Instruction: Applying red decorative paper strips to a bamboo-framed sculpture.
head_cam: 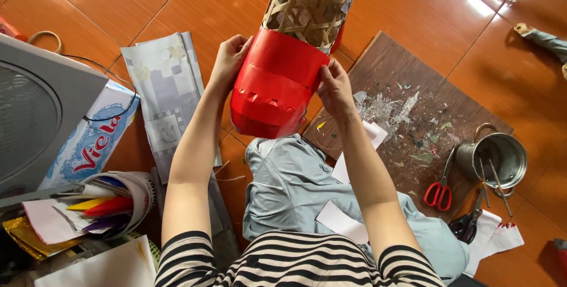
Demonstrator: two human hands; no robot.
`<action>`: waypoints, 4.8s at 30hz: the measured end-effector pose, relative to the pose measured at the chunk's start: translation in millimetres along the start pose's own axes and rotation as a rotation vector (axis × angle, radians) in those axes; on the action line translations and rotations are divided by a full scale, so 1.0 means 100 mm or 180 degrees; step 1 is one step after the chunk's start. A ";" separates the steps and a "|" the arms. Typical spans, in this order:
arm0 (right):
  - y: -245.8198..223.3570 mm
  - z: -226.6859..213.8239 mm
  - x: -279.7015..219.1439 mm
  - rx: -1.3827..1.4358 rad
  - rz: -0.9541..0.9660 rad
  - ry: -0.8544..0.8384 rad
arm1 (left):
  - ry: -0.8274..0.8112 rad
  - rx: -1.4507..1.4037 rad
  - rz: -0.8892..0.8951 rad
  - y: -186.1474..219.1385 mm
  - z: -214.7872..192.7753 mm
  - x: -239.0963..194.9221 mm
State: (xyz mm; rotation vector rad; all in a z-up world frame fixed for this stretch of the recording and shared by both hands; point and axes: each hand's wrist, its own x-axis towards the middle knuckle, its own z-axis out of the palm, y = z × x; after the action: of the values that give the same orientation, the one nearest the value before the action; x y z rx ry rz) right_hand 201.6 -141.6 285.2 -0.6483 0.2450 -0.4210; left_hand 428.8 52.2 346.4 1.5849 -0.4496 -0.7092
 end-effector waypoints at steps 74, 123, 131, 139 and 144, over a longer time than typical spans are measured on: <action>-2.16 -2.82 -3.90 -0.6355 0.1025 0.3720 | -0.1138 0.2989 -0.0894 -2.76 3.18 -2.00; -0.14 -1.63 -3.54 -0.6133 0.0802 0.1337 | -0.0805 -0.2011 -0.3068 -3.67 3.28 -2.22; -0.46 -0.78 -4.19 -0.5640 0.1288 0.1451 | -0.0819 -0.2115 -0.3387 -3.40 3.19 -2.12; -0.53 -0.86 -4.45 -0.5445 0.1190 0.1632 | -0.0982 -0.2459 -0.3005 -3.18 3.11 -2.24; -0.44 -0.74 -4.38 -0.5600 0.1278 0.1402 | -0.1047 -0.2335 -0.3002 -3.56 3.18 -2.29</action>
State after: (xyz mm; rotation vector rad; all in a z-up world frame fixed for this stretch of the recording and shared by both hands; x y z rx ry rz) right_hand -226.9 -14.8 295.2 -2.1677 1.1955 0.1757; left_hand 6.4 18.4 29.1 0.9039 0.3641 -1.6398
